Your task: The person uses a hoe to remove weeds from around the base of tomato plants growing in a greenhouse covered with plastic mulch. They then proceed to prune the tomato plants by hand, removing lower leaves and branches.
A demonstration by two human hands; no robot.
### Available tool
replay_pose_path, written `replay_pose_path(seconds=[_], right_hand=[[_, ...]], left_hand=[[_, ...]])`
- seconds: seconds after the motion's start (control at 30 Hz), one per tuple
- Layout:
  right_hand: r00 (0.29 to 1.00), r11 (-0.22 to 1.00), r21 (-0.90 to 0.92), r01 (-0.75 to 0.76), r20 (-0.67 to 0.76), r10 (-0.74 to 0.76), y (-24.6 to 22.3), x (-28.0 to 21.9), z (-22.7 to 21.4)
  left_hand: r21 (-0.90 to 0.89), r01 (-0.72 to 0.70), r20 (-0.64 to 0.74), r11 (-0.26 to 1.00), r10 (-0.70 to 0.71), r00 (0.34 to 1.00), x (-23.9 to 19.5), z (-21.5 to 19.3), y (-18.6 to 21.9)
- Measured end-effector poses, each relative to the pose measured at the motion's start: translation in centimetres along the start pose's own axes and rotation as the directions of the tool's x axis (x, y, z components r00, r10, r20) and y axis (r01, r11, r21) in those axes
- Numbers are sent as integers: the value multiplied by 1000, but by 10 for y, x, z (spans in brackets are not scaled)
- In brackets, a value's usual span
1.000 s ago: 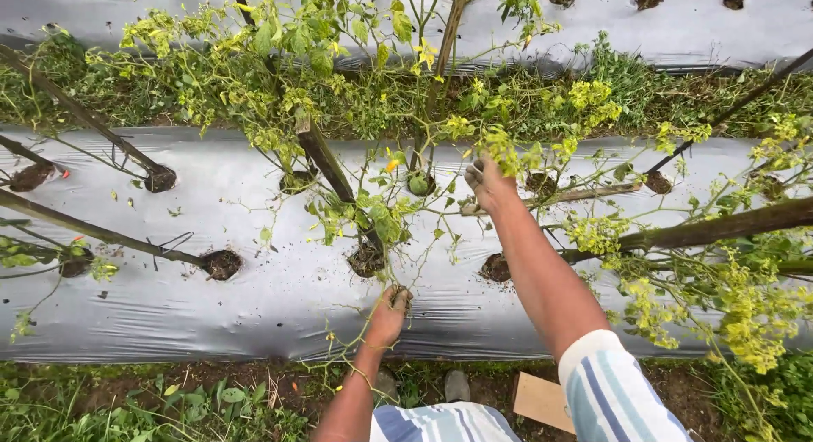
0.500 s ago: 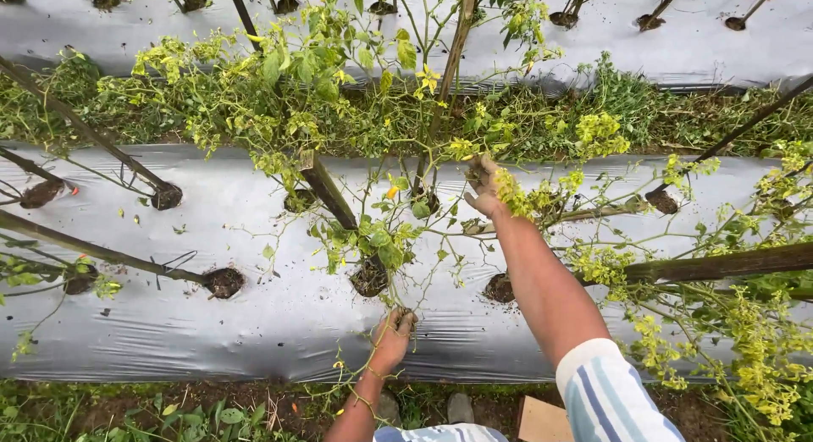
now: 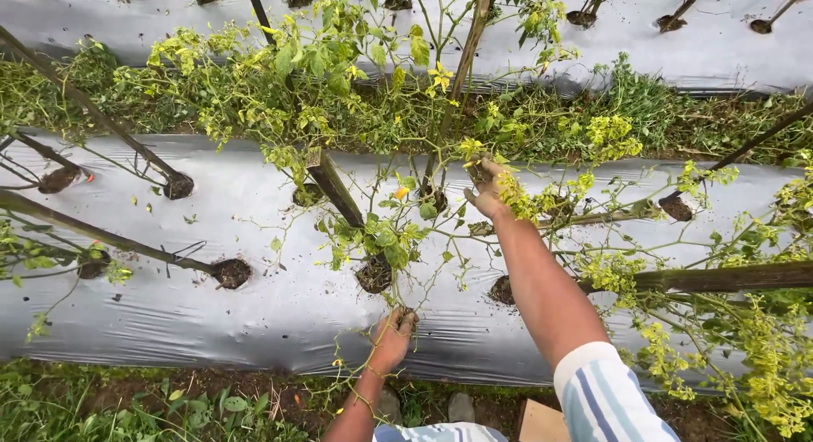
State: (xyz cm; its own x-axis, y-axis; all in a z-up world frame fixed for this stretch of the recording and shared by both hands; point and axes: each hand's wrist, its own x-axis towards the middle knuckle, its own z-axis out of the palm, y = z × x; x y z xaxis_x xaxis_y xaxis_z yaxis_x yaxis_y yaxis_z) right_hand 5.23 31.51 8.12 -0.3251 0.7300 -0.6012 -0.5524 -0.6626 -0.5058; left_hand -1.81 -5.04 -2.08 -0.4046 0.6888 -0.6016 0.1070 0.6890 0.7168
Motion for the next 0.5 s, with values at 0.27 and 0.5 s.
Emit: replay_pose_path(seconds=[0.27,0.5], right_hand=[[946,998,46,44,318,-57,7,25,-34],[958,996,-25,80,279,-70,1,4,-20]], left_hand=[[15,5,-24,1000,-4,1000,-3,2,2],[-11,-58,-62,998,57,996,7,7,-9]])
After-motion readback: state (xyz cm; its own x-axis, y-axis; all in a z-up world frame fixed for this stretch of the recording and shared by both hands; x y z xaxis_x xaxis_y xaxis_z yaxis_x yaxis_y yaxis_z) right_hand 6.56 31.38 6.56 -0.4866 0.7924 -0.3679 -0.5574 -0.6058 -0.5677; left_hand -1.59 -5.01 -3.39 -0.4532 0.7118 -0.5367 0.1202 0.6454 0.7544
